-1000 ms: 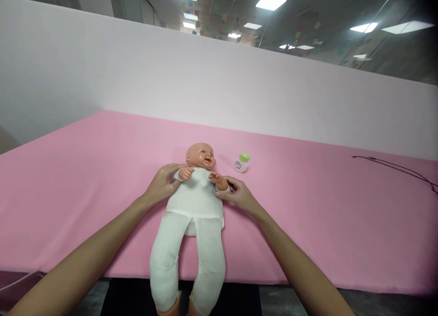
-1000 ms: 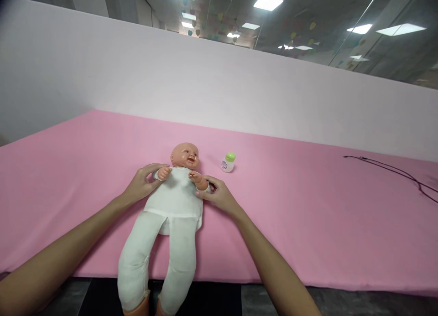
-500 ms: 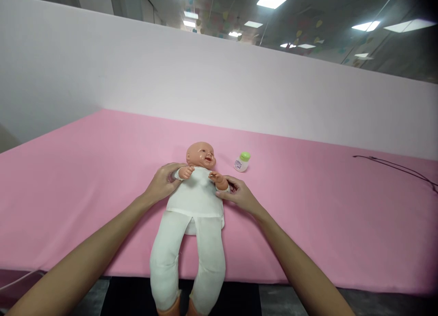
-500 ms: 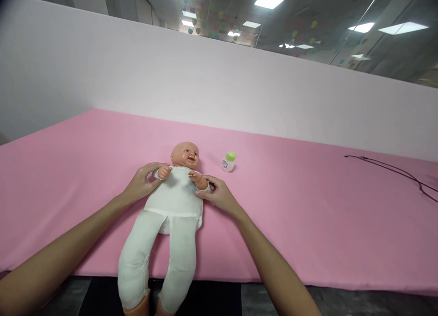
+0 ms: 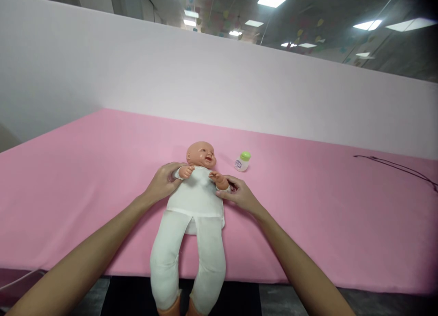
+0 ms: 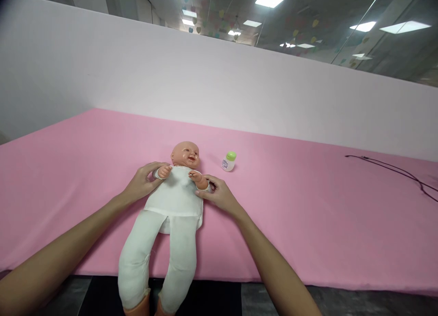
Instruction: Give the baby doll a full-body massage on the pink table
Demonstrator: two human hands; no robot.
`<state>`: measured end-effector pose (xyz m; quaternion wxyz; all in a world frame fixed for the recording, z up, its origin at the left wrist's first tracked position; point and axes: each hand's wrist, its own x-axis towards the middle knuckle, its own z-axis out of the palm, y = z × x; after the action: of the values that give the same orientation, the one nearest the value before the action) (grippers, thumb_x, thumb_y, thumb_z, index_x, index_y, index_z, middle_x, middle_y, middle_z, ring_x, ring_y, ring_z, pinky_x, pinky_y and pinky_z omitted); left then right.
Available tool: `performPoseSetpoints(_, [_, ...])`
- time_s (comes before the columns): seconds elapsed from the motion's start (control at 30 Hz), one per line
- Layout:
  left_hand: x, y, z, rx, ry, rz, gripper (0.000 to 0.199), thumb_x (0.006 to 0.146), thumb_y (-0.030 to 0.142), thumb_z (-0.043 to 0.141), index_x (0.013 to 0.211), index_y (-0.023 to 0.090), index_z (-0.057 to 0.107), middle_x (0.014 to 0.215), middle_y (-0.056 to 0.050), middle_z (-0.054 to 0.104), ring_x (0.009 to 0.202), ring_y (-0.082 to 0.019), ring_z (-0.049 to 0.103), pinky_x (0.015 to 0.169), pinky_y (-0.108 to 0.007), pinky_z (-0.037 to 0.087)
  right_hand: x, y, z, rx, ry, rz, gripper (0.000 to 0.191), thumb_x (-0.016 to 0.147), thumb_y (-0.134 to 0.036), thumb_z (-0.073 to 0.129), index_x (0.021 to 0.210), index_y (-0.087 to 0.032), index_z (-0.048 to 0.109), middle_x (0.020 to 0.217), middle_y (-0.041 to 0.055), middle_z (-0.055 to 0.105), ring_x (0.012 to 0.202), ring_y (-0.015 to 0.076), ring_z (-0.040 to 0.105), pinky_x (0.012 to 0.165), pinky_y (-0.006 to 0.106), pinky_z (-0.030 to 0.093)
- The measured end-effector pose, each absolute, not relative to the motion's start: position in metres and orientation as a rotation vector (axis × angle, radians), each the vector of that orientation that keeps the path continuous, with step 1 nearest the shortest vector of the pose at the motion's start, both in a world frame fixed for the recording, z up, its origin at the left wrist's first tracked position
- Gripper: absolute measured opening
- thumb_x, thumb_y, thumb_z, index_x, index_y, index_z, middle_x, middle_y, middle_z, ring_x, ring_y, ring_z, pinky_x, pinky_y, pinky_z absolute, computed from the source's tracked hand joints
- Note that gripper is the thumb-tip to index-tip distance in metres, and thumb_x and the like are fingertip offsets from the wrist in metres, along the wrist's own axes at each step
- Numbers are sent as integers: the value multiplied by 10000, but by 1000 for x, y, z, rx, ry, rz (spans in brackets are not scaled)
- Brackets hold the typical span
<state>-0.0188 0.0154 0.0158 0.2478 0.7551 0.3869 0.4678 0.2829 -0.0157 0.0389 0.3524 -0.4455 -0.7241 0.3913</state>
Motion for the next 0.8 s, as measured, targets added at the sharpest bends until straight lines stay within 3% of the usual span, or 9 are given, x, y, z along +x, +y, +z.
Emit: performPoseSetpoints(0.8, [-19,11,24,2104,1075,1220,343,940,264,623,1260,264,746,1260,-34,771,1165,-269,698,945,-373,550,282,-16,38,-1165,-1950,914,420,872,-402,807,1273,-298,738,1287,39,752,1102,294,683,907,417,520])
